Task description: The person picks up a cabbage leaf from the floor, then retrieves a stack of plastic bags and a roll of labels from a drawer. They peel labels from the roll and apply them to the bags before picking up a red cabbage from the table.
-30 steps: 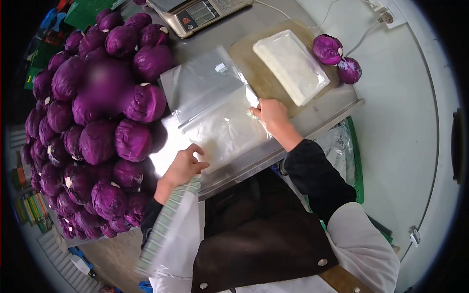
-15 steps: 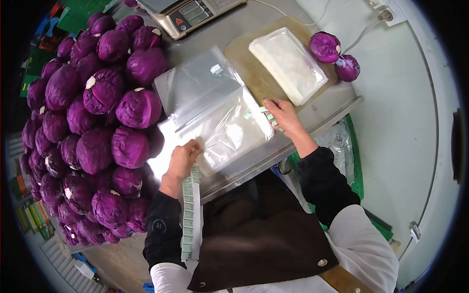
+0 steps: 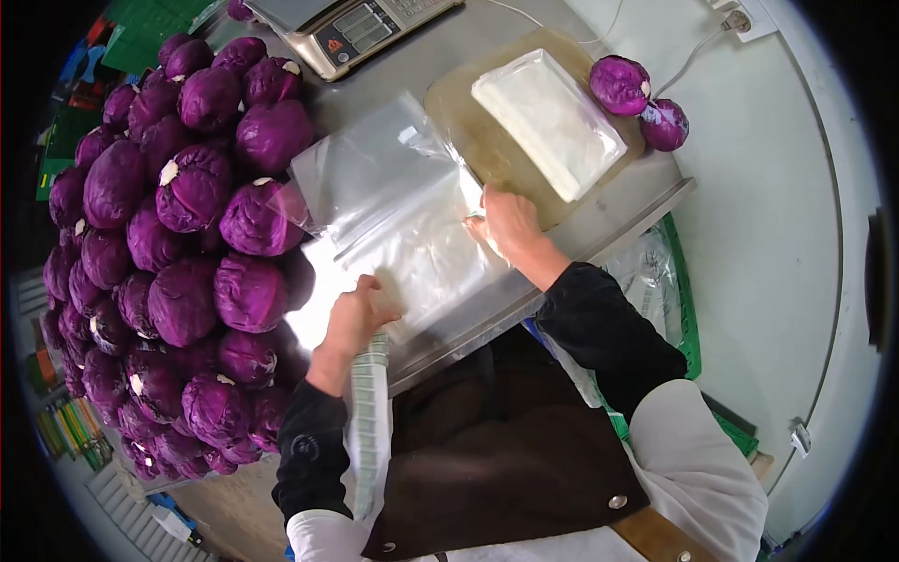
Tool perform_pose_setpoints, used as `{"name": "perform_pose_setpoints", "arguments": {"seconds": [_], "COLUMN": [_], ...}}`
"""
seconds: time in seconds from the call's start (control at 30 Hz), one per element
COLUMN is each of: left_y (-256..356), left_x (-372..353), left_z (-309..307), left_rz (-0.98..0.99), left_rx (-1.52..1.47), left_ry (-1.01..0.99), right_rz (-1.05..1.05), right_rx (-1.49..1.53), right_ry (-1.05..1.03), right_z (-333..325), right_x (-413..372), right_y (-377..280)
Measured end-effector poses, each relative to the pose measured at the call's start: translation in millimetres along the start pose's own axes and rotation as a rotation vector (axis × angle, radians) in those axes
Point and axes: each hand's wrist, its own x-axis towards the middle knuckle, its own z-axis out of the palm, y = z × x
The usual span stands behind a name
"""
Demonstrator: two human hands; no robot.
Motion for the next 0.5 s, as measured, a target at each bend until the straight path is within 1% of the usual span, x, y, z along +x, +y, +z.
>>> {"name": "perform_pose_setpoints", "arguments": {"seconds": [0.07, 0.1, 0.17, 0.2, 0.27, 0.33, 0.37, 0.4, 0.43, 0.47, 0.5], "left_y": [-11, -15, -20, -19, -23, -32, -58, -44, -40, -37, -19], "left_x": [9, 13, 17, 20, 21, 10, 12, 3, -3, -6, -5], "left_z": [11, 10, 7, 3, -23, -45, -23, -18, -7, 2, 1], "left_rz": [-0.013, -0.010, -0.010, -0.068, 0.028, -0.233, -0.313, -0.400, -0.240, -0.081, -0.112], "left_rx": [-0.139, -0.142, -0.217, -0.374, -0.855, -1.451, -1.292, -1.085, -0.829, -0.571, -0.417], "left_ry": [-0.015, -0.014, -0.024, -0.024, 0.044, 0.220, 0.346, 0.339, 0.211, 0.085, 0.006], "right_rz": [0.006, 0.007, -0.055, -0.059, 0.353, 0.353, 0.079, -0.184, -0.177, -0.214, -0.239], "right_rx": [-0.145, -0.149, 0.289, 0.288, 1.059, 1.112, 0.896, 0.670, 0.497, 0.523, 0.255], "right_ry": [0.145, 0.147, 0.215, 0.207, 0.275, 0.281, 0.209, 0.136, 0.009, -0.125, -0.060], "right_z": [-5, -9, -19, -27, -47, -32, -18, -20, -24, -22, -17], "right_x": [3, 3, 2, 2, 1, 5, 9, 7, 0, 0, 4], "right_y": [0, 6, 22, 22, 23, 39, 44, 30, 18, 8, 1]}}
